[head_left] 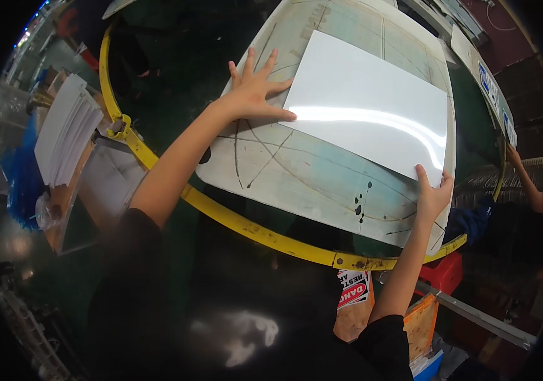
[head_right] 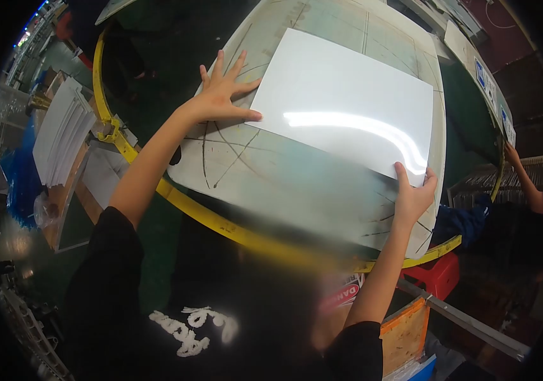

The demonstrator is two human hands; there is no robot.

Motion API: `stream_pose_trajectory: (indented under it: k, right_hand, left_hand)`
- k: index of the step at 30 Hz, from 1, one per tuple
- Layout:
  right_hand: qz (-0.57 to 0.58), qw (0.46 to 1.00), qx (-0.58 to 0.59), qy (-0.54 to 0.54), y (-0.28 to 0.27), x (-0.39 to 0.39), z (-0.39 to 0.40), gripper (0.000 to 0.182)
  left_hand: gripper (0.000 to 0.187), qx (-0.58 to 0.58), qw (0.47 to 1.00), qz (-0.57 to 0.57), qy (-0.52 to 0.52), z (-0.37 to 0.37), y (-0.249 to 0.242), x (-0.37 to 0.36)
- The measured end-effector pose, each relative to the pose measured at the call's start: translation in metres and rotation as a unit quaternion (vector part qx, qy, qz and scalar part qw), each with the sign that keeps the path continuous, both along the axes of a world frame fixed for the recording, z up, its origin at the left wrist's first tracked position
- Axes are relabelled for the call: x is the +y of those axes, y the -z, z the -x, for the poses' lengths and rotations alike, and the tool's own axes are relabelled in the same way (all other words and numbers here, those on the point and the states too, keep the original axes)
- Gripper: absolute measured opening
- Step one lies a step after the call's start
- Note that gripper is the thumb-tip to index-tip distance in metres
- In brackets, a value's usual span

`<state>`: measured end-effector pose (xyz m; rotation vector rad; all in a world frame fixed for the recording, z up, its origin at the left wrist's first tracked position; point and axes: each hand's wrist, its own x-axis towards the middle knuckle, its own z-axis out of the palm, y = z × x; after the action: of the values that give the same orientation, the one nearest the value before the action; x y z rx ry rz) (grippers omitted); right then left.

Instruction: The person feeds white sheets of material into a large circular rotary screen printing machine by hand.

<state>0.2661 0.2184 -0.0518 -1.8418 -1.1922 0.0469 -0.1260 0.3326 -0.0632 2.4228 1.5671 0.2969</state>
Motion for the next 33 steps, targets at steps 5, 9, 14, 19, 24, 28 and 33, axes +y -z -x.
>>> stream_pose_trajectory:
  k: [5,9,14,19,24,28,33]
  right_hand:
    - [0.009,1.0,-0.007,0.009,0.003,0.0,0.001,0.063]
    - [0.027,1.0,-0.001,0.013,0.005,0.001,-0.003,0.065]
    - [0.054,0.998,-0.002,0.026,0.0,-0.001,0.0,0.068]
    - [0.077,0.996,-0.018,0.04,0.002,-0.002,-0.001,0.071]
    - [0.109,0.993,-0.019,0.043,0.003,-0.001,-0.005,0.073]
    - [0.118,0.991,-0.039,0.056,0.006,-0.003,-0.003,0.073]
    - [0.113,0.984,-0.114,0.078,0.015,-0.003,-0.004,0.07]
  left_hand:
    - [0.091,0.004,0.999,-0.032,0.014,0.003,0.003,0.002]
    - [0.088,0.028,0.998,-0.055,0.007,0.0,0.0,0.001]
    - [0.086,0.025,0.998,-0.056,0.003,-0.002,-0.001,-0.001]
    - [0.086,0.047,0.997,-0.061,0.002,-0.006,-0.007,-0.003]
    - [0.086,0.052,0.996,-0.076,0.008,-0.007,-0.01,-0.003]
    - [0.083,0.064,0.994,-0.087,0.017,-0.008,-0.009,-0.004]
    - [0.076,0.071,0.982,-0.176,0.021,-0.006,0.008,0.004]
